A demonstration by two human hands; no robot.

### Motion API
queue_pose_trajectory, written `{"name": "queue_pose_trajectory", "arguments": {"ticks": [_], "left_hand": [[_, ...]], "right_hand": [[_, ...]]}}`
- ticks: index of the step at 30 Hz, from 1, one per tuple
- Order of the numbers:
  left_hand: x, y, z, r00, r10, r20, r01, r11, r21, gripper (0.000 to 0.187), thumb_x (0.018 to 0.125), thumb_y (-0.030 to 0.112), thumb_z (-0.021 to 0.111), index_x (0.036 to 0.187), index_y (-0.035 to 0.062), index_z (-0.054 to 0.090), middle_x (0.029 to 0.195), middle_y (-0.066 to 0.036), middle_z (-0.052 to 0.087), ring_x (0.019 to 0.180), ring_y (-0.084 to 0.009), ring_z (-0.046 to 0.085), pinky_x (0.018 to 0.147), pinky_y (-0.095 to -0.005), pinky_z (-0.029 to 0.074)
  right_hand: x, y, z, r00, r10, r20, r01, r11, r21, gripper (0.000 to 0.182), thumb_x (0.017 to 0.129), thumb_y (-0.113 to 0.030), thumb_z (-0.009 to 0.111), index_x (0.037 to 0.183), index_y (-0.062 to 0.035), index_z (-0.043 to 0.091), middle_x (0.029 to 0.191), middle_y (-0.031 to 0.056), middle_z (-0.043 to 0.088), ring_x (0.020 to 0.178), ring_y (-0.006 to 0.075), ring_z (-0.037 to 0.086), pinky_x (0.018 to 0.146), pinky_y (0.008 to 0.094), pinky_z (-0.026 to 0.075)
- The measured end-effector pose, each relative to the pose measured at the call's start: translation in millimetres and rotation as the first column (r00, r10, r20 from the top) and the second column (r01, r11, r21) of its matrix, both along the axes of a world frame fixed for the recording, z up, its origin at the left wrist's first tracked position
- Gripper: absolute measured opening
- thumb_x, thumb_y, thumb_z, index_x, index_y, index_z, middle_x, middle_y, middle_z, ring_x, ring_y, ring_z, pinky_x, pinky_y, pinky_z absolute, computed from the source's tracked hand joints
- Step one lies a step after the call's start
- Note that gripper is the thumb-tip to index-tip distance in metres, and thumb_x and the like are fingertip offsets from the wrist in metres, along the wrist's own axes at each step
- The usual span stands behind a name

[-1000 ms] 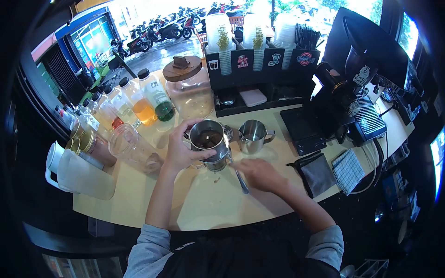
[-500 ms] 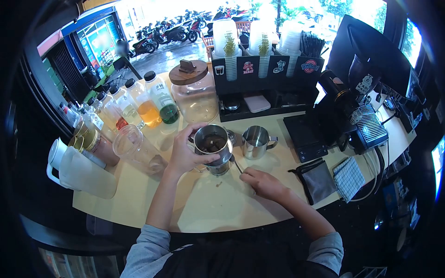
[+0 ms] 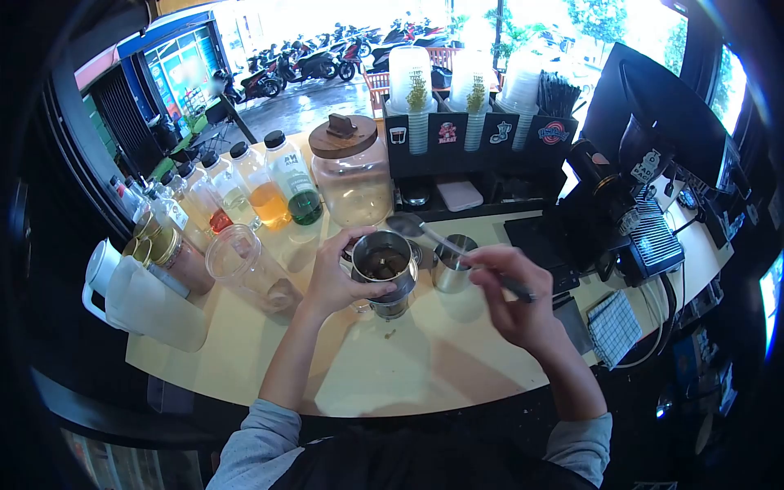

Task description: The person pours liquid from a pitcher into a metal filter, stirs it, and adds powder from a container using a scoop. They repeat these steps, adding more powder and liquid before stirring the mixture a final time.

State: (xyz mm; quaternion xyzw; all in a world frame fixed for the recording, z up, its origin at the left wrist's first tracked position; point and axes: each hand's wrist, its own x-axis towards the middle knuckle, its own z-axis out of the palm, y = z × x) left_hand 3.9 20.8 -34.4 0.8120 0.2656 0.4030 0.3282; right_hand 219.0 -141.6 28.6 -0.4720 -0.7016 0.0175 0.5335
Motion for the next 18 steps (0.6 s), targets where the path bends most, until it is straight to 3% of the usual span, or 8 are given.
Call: {"name": "queue_pose_trajectory", "arguments": {"ticks": [1, 3, 4, 5, 7, 10, 16, 18], "left_hand": [[-0.1, -0.5, 0.9, 1.000, 0.003, -0.004, -0.003, 1.000, 0.007, 0.076, 0.050, 0.037, 0.090, 0.114, 0.0107, 0.059, 0.109, -0.006, 0.065, 0.106, -0.0244, 0.058, 0.097, -0.0388, 0.041], [-0.1, -0.1, 0.9, 1.000, 0.008, -0.008, -0.008, 1.000, 0.013, 0.075, 0.050, 0.038, 0.089, 0.114, 0.0108, 0.059, 0.109, -0.006, 0.065, 0.106, -0.0248, 0.058, 0.098, -0.0390, 0.041], [0.0, 0.5, 0.4, 1.000, 0.018, -0.004, -0.017, 0.996, 0.083, 0.077, 0.049, 0.035, 0.090, 0.115, 0.0084, 0.059, 0.106, -0.007, 0.065, 0.100, -0.0224, 0.060, 0.091, -0.0355, 0.045], [0.0, 1.2, -0.1, 1.000, 0.028, 0.001, -0.028, 0.988, 0.152, 0.079, 0.048, 0.032, 0.092, 0.115, 0.0059, 0.058, 0.104, -0.008, 0.065, 0.095, -0.0201, 0.063, 0.084, -0.0320, 0.049], [-0.1, 0.3, 1.8, 1.000, 0.021, 0.002, -0.022, 0.989, 0.144, 0.079, 0.048, 0.032, 0.092, 0.116, 0.0062, 0.058, 0.104, -0.008, 0.065, 0.095, -0.0205, 0.062, 0.085, -0.0324, 0.049], [-1.3, -0.1, 2.2, 1.000, 0.019, -0.008, -0.017, 0.992, 0.122, 0.080, 0.048, 0.032, 0.091, 0.116, 0.0068, 0.058, 0.105, -0.008, 0.065, 0.097, -0.0213, 0.061, 0.086, -0.0333, 0.048], [-1.1, -1.9, 3.8, 0.999, 0.042, -0.017, -0.039, 0.990, 0.137, 0.080, 0.048, 0.032, 0.091, 0.117, 0.0076, 0.058, 0.107, -0.007, 0.064, 0.101, -0.0227, 0.060, 0.089, -0.0345, 0.047], [-1.3, -1.9, 3.2, 0.999, 0.050, -0.020, -0.046, 0.985, 0.164, 0.080, 0.048, 0.032, 0.091, 0.117, 0.0078, 0.058, 0.107, -0.007, 0.064, 0.101, -0.0229, 0.059, 0.089, -0.0347, 0.047]], "right_hand": [[-5.5, 4.2, 8.8, 1.000, 0.001, 0.001, -0.001, 1.000, 0.000, 0.016, 0.088, -0.001, 0.059, 0.104, -0.0005, 0.056, 0.088, 0.0110, 0.065, 0.071, 0.0167, 0.063, 0.063, 0.0294, 0.053], [-14.7, 15.4, 21.6, 0.937, 0.045, 0.347, -0.050, 0.999, 0.005, 0.021, 0.081, 0.000, 0.066, 0.101, -0.0029, 0.060, 0.083, 0.0104, 0.063, 0.069, 0.0215, 0.064, 0.060, 0.0310, 0.052], [-15.5, 22.1, 23.1, 0.915, 0.068, 0.397, -0.072, 0.997, -0.004, 0.020, 0.082, -0.005, 0.068, 0.100, -0.0044, 0.060, 0.081, 0.0102, 0.062, 0.068, 0.0268, 0.063, 0.057, 0.0331, 0.051], [-16.6, 27.3, 25.1, 0.915, 0.071, 0.397, -0.076, 0.997, -0.005, 0.020, 0.082, -0.005, 0.068, 0.100, -0.0044, 0.060, 0.081, 0.0102, 0.062, 0.068, 0.0268, 0.063, 0.057, 0.0331, 0.051], [-18.3, 36.9, 28.2, 0.881, 0.208, 0.425, -0.147, 0.974, -0.172, 0.016, 0.083, -0.007, 0.066, 0.098, -0.0044, 0.060, 0.081, 0.0088, 0.061, 0.069, 0.0275, 0.063, 0.057, 0.0348, 0.050], [-19.6, 47.1, 33.0, 0.896, 0.199, 0.397, -0.117, 0.968, -0.222, 0.014, 0.084, -0.008, 0.065, 0.096, -0.0044, 0.060, 0.082, 0.0081, 0.061, 0.070, 0.0276, 0.063, 0.057, 0.0358, 0.050], [-23.0, 49.7, 28.4, 0.896, 0.316, 0.313, -0.254, 0.941, -0.225, 0.012, 0.084, -0.007, 0.065, 0.096, -0.0042, 0.060, 0.082, 0.0095, 0.060, 0.070, 0.0279, 0.062, 0.059, 0.0366, 0.050], [-21.1, 49.9, 27.0, 0.905, 0.278, 0.321, -0.208, 0.949, -0.235, 0.013, 0.084, -0.007, 0.065, 0.096, -0.0042, 0.060, 0.082, 0.0096, 0.060, 0.070, 0.0280, 0.062, 0.059, 0.0368, 0.050]]}}
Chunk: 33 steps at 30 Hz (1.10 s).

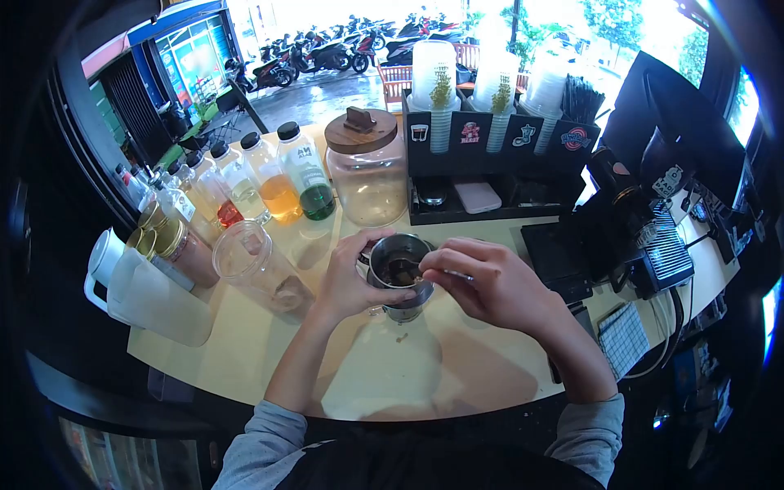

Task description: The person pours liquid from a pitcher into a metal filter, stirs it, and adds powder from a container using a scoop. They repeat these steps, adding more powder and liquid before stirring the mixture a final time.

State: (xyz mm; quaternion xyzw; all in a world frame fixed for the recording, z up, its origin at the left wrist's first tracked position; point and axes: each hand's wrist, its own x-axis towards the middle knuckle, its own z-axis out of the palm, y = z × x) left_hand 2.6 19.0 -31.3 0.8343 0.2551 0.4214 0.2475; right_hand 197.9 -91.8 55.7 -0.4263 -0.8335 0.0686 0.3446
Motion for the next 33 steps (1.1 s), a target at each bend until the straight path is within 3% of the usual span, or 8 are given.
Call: {"name": "queue_pose_trajectory", "arguments": {"ticks": [8, 12, 14, 16, 23, 26, 28, 33], "left_hand": [[1.4, -2.0, 5.7, 0.999, -0.019, -0.042, 0.015, 0.996, -0.090, 0.077, 0.047, 0.032, 0.091, 0.113, 0.0075, 0.060, 0.106, -0.007, 0.064, 0.099, -0.0237, 0.060, 0.088, -0.0354, 0.047], [0.7, -0.4, 3.3, 0.999, -0.003, -0.040, 0.000, 0.998, -0.069, 0.075, 0.047, 0.032, 0.090, 0.111, 0.0075, 0.061, 0.106, -0.006, 0.065, 0.100, -0.0230, 0.060, 0.089, -0.0356, 0.046], [-0.5, -2.3, 7.0, 0.998, -0.002, -0.055, 0.003, 1.000, 0.017, 0.076, 0.046, 0.032, 0.090, 0.112, 0.0082, 0.060, 0.106, -0.005, 0.065, 0.102, -0.0234, 0.058, 0.092, -0.0365, 0.042], [-0.8, -2.6, 8.8, 0.999, -0.007, -0.035, 0.008, 0.999, 0.049, 0.077, 0.045, 0.032, 0.090, 0.113, 0.0089, 0.060, 0.106, -0.004, 0.064, 0.102, -0.0234, 0.058, 0.093, -0.0370, 0.041], [0.0, -1.4, 3.4, 0.999, -0.032, 0.032, 0.028, 0.992, 0.119, 0.077, 0.047, 0.036, 0.090, 0.114, 0.0128, 0.058, 0.111, -0.003, 0.064, 0.104, -0.0214, 0.060, 0.103, -0.0429, 0.033], [-0.3, -1.0, 4.9, 0.999, -0.040, 0.030, 0.034, 0.981, 0.189, 0.082, 0.044, 0.031, 0.090, 0.117, 0.0110, 0.057, 0.110, -0.005, 0.063, 0.107, -0.0243, 0.055, 0.095, -0.0374, 0.039], [-0.3, -1.2, 7.1, 0.998, -0.048, 0.039, 0.039, 0.979, 0.198, 0.082, 0.044, 0.031, 0.090, 0.116, 0.0111, 0.057, 0.110, -0.005, 0.063, 0.107, -0.0241, 0.055, 0.096, -0.0376, 0.038], [-0.9, -1.5, 7.5, 0.996, -0.068, 0.055, 0.053, 0.970, 0.237, 0.081, 0.044, 0.029, 0.090, 0.116, 0.0111, 0.057, 0.110, -0.005, 0.063, 0.106, -0.0235, 0.057, 0.097, -0.0381, 0.037]], "right_hand": [[5.2, -0.6, -3.2, 0.998, -0.036, -0.041, 0.034, 0.999, -0.042, 0.013, 0.084, -0.005, 0.065, 0.096, -0.0044, 0.061, 0.082, 0.0092, 0.061, 0.070, 0.0276, 0.062, 0.061, 0.0366, 0.050], [1.6, -2.9, -7.2, 1.000, -0.011, -0.018, 0.012, 0.999, 0.039, 0.015, 0.082, -0.005, 0.066, 0.097, -0.0045, 0.061, 0.083, 0.0091, 0.061, 0.072, 0.0267, 0.062, 0.062, 0.0360, 0.050], [1.7, -4.8, -7.5, 0.999, 0.004, -0.038, -0.003, 1.000, 0.021, 0.016, 0.082, -0.004, 0.067, 0.097, -0.0046, 0.061, 0.084, 0.0089, 0.061, 0.073, 0.0264, 0.062, 0.063, 0.0357, 0.050], [3.4, -5.5, -10.8, 0.999, -0.052, 0.006, 0.051, 0.988, 0.144, 0.020, 0.080, -0.005, 0.068, 0.100, -0.0052, 0.062, 0.084, 0.0081, 0.062, 0.074, 0.0259, 0.062, 0.063, 0.0355, 0.050], [5.7, -17.2, -14.9, 1.000, -0.011, 0.021, 0.010, 0.999, 0.052, 0.027, 0.080, -0.007, 0.069, 0.107, -0.0083, 0.064, 0.084, 0.0077, 0.062, 0.074, 0.0251, 0.062, 0.061, 0.0344, 0.051], [6.1, -18.4, -16.7, 0.998, -0.033, -0.059, 0.037, 0.997, 0.067, 0.026, 0.081, -0.009, 0.069, 0.107, -0.0083, 0.065, 0.086, 0.0074, 0.063, 0.073, 0.0240, 0.063, 0.061, 0.0334, 0.051], [4.6, -23.2, -14.1, 0.995, 0.011, -0.101, -0.015, 0.999, -0.040, 0.025, 0.082, -0.011, 0.069, 0.106, -0.0070, 0.065, 0.087, 0.0081, 0.064, 0.071, 0.0227, 0.064, 0.061, 0.0330, 0.052], [6.8, -24.6, -17.6, 0.990, 0.004, -0.141, -0.004, 1.000, -0.003, 0.023, 0.084, -0.011, 0.068, 0.106, -0.0058, 0.066, 0.089, 0.0099, 0.065, 0.073, 0.0231, 0.065, 0.063, 0.0322, 0.053]]}}
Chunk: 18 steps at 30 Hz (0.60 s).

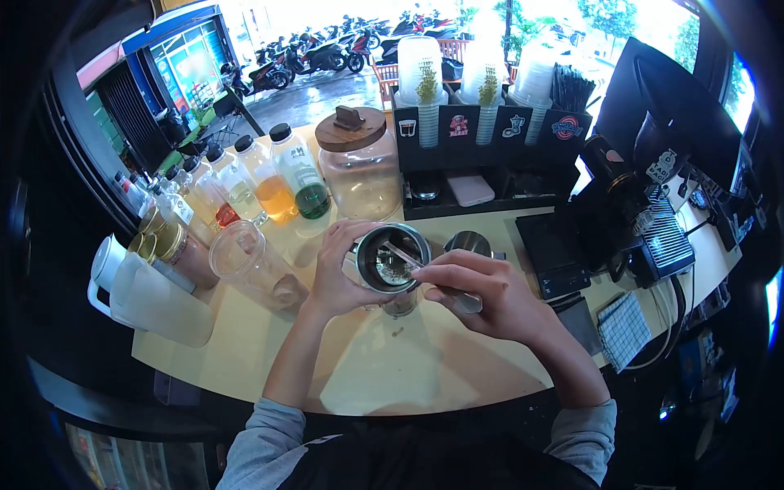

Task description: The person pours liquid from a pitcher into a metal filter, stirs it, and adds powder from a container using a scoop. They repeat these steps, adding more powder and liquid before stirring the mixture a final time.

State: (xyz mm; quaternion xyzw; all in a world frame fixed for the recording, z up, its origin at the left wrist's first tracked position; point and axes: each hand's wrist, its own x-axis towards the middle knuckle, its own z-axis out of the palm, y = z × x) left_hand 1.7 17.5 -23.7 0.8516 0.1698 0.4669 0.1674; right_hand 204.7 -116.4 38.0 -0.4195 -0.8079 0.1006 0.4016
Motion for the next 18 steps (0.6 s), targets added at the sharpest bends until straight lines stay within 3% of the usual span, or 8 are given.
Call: {"name": "queue_pose_trajectory", "arguments": {"ticks": [3, 5, 8, 10, 14, 16, 18], "left_hand": [[-0.4, 1.4, -0.3, 1.000, -0.005, 0.005, 0.004, 1.000, 0.011, 0.082, 0.044, 0.029, 0.090, 0.116, 0.0108, 0.057, 0.111, -0.005, 0.063, 0.106, -0.0234, 0.057, 0.097, -0.0384, 0.037], [-0.9, 1.6, -1.9, 1.000, -0.017, 0.016, 0.017, 1.000, -0.024, 0.081, 0.047, 0.033, 0.090, 0.118, 0.0138, 0.057, 0.113, -0.003, 0.063, 0.106, -0.0213, 0.058, 0.104, -0.0432, 0.031], [-1.8, 0.3, 1.8, 1.000, -0.014, 0.021, 0.014, 1.000, 0.021, 0.082, 0.043, 0.028, 0.090, 0.116, 0.0104, 0.057, 0.112, -0.005, 0.063, 0.107, -0.0241, 0.058, 0.098, -0.0394, 0.036], [-2.6, 1.9, 1.0, 1.000, -0.017, 0.017, 0.017, 0.999, 0.038, 0.082, 0.043, 0.028, 0.090, 0.116, 0.0106, 0.057, 0.111, -0.005, 0.063, 0.106, -0.0240, 0.058, 0.098, -0.0399, 0.036], [-2.8, 1.2, 1.9, 0.998, -0.043, 0.035, 0.041, 0.997, 0.062, 0.080, 0.044, 0.028, 0.090, 0.116, 0.0112, 0.057, 0.109, -0.005, 0.064, 0.104, -0.0233, 0.059, 0.100, -0.0414, 0.035], [-3.2, 0.6, 2.4, 0.999, -0.035, 0.024, 0.033, 0.997, 0.075, 0.080, 0.045, 0.028, 0.090, 0.116, 0.0115, 0.057, 0.109, -0.005, 0.064, 0.104, -0.0230, 0.059, 0.100, -0.0419, 0.034], [-4.1, -0.2, 3.1, 1.000, -0.023, 0.015, 0.021, 0.996, 0.088, 0.080, 0.045, 0.028, 0.090, 0.116, 0.0117, 0.057, 0.110, -0.005, 0.064, 0.104, -0.0227, 0.060, 0.101, -0.0424, 0.033]], "right_hand": [[1.5, -1.9, 0.9, 0.999, 0.025, -0.043, -0.027, 0.999, -0.041, 0.022, 0.084, -0.010, 0.067, 0.106, -0.0051, 0.066, 0.091, 0.0108, 0.066, 0.075, 0.0235, 0.066, 0.065, 0.0317, 0.053], [0.5, -2.7, 1.9, 0.997, 0.044, -0.056, -0.047, 0.997, -0.062, 0.022, 0.084, -0.010, 0.067, 0.106, -0.0047, 0.066, 0.092, 0.0112, 0.066, 0.077, 0.0237, 0.066, 0.066, 0.0315, 0.053], [-1.2, -1.6, 3.2, 0.996, -0.011, -0.094, 0.006, 0.999, -0.049, 0.019, 0.085, -0.008, 0.065, 0.103, -0.0027, 0.066, 0.091, 0.0121, 0.066, 0.079, 0.0238, 0.066, 0.069, 0.0318, 0.053], [3.3, -1.4, 3.5, 0.985, 0.066, -0.159, -0.088, 0.987, -0.136, 0.016, 0.086, -0.008, 0.063, 0.101, -0.0006, 0.066, 0.090, 0.0132, 0.065, 0.081, 0.0232, 0.065, 0.071, 0.0317, 0.051], [2.2, 0.6, 3.7, 0.981, 0.029, -0.193, -0.051, 0.993, -0.108, 0.014, 0.087, -0.004, 0.060, 0.098, 0.0011, 0.065, 0.090, 0.0131, 0.065, 0.080, 0.0222, 0.063, 0.073, 0.0315, 0.049], [7.6, 4.9, 0.9, 0.962, 0.132, -0.239, -0.167, 0.977, -0.132, 0.013, 0.088, -0.005, 0.057, 0.098, 0.0018, 0.063, 0.088, 0.0121, 0.063, 0.081, 0.0206, 0.061, 0.073, 0.0310, 0.048], [9.5, 4.9, 2.0, 0.959, 0.115, -0.259, -0.157, 0.976, -0.150, 0.013, 0.089, -0.006, 0.055, 0.098, 0.0017, 0.062, 0.087, 0.0111, 0.062, 0.082, 0.0197, 0.060, 0.074, 0.0308, 0.047]]}}
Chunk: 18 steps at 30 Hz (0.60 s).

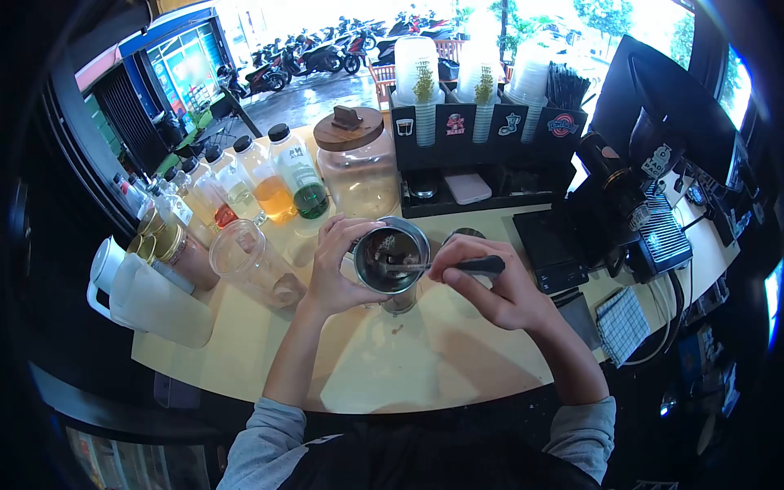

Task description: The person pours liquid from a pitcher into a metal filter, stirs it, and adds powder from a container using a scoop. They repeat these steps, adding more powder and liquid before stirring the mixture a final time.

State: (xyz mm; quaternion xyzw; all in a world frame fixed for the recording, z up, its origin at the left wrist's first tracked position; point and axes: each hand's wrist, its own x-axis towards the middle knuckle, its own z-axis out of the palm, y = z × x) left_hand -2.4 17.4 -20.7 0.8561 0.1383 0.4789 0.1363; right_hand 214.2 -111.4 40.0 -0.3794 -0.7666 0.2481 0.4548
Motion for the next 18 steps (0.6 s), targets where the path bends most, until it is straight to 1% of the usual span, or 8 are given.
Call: {"name": "queue_pose_trajectory", "arguments": {"ticks": [2, 3, 4, 5, 7, 11, 13, 18], "left_hand": [[0.3, -1.0, 0.9, 1.000, -0.008, 0.005, 0.008, 1.000, 0.003, 0.080, 0.045, 0.028, 0.090, 0.116, 0.0121, 0.057, 0.110, -0.005, 0.064, 0.104, -0.0222, 0.060, 0.102, -0.0434, 0.032], [-0.1, -1.5, 1.6, 1.000, -0.010, 0.005, 0.010, 1.000, 0.003, 0.080, 0.045, 0.028, 0.090, 0.116, 0.0121, 0.057, 0.110, -0.005, 0.064, 0.104, -0.0222, 0.060, 0.102, -0.0434, 0.032], [-1.2, -1.8, 2.5, 1.000, -0.001, -0.011, 0.001, 1.000, 0.008, 0.081, 0.047, 0.030, 0.089, 0.119, 0.0143, 0.055, 0.112, -0.003, 0.063, 0.106, -0.0201, 0.059, 0.104, -0.0446, 0.031], [-2.1, -1.9, 3.0, 1.000, 0.009, -0.028, -0.009, 1.000, 0.013, 0.082, 0.048, 0.032, 0.089, 0.121, 0.0165, 0.054, 0.114, 0.000, 0.062, 0.108, -0.0179, 0.059, 0.106, -0.0457, 0.030], [-2.8, -2.1, 3.1, 0.999, 0.014, -0.035, -0.014, 1.000, 0.020, 0.082, 0.048, 0.032, 0.089, 0.121, 0.0167, 0.054, 0.114, 0.000, 0.062, 0.108, -0.0178, 0.059, 0.106, -0.0458, 0.030], [-3.0, -3.8, 5.2, 0.998, 0.026, -0.053, -0.025, 0.999, 0.028, 0.082, 0.048, 0.032, 0.089, 0.121, 0.0169, 0.054, 0.114, 0.000, 0.062, 0.107, -0.0178, 0.059, 0.106, -0.0457, 0.029], [-2.8, -3.6, 5.0, 0.998, 0.028, -0.050, -0.027, 0.999, 0.029, 0.082, 0.048, 0.032, 0.088, 0.121, 0.0171, 0.054, 0.114, 0.000, 0.062, 0.107, -0.0180, 0.059, 0.107, -0.0456, 0.029], [-5.3, -0.4, 5.6, 0.997, 0.058, -0.040, -0.057, 0.998, 0.024, 0.083, 0.047, 0.031, 0.088, 0.121, 0.0163, 0.054, 0.114, -0.001, 0.062, 0.105, -0.0184, 0.059, 0.105, -0.0453, 0.031]], "right_hand": [[-0.4, -0.4, 1.5, 1.000, -0.015, -0.017, 0.015, 1.000, -0.022, 0.014, 0.090, -0.007, 0.054, 0.098, 0.0016, 0.061, 0.085, 0.0102, 0.061, 0.082, 0.0189, 0.059, 0.074, 0.0305, 0.047], [-2.2, -0.3, 2.4, 0.999, 0.004, -0.048, -0.008, 0.997, -0.080, 0.015, 0.092, -0.009, 0.052, 0.098, 0.0015, 0.061, 0.085, 0.0094, 0.061, 0.082, 0.0178, 0.059, 0.074, 0.0302, 0.046], [-3.1, 0.0, 2.9, 0.996, 0.022, -0.081, -0.033, 0.990, -0.137, 0.017, 0.094, -0.011, 0.050, 0.098, 0.0013, 0.060, 0.084, 0.0087, 0.060, 0.082, 0.0168, 0.058, 0.074, 0.0299, 0.046], [-0.5, 0.8, 3.4, 0.996, 0.022, -0.082, -0.033, 0.990, -0.137, 0.017, 0.094, -0.011, 0.050, 0.098, 0.0013, 0.060, 0.084, 0.0087, 0.060, 0.082, 0.0168, 0.058, 0.074, 0.0299, 0.046], [6.6, 2.9, 4.5, 0.980, 0.048, -0.191, -0.099, 0.960, -0.263, 0.021, 0.096, -0.014, 0.047, 0.097, 0.0019, 0.061, 0.084, 0.0079, 0.059, 0.081, 0.0147, 0.057, 0.073, 0.0291, 0.046], [0.3, 4.9, 13.4, 0.986, 0.016, -0.167, -0.056, 0.970, -0.235, 0.024, 0.097, -0.015, 0.045, 0.096, 0.0028, 0.061, 0.083, 0.0078, 0.060, 0.080, 0.0131, 0.057, 0.073, 0.0279, 0.046], [0.8, 7.0, 14.6, 0.998, 0.068, -0.014, -0.069, 0.978, -0.198, 0.024, 0.098, -0.016, 0.046, 0.095, 0.0028, 0.061, 0.082, 0.0078, 0.060, 0.079, 0.0120, 0.058, 0.072, 0.0274, 0.047], [-1.8, 8.3, 13.9, 0.999, -0.004, -0.037, 0.000, 0.993, -0.121, 0.024, 0.098, -0.018, 0.047, 0.095, 0.0022, 0.061, 0.081, 0.0073, 0.060, 0.077, 0.0120, 0.059, 0.071, 0.0277, 0.048]]}}
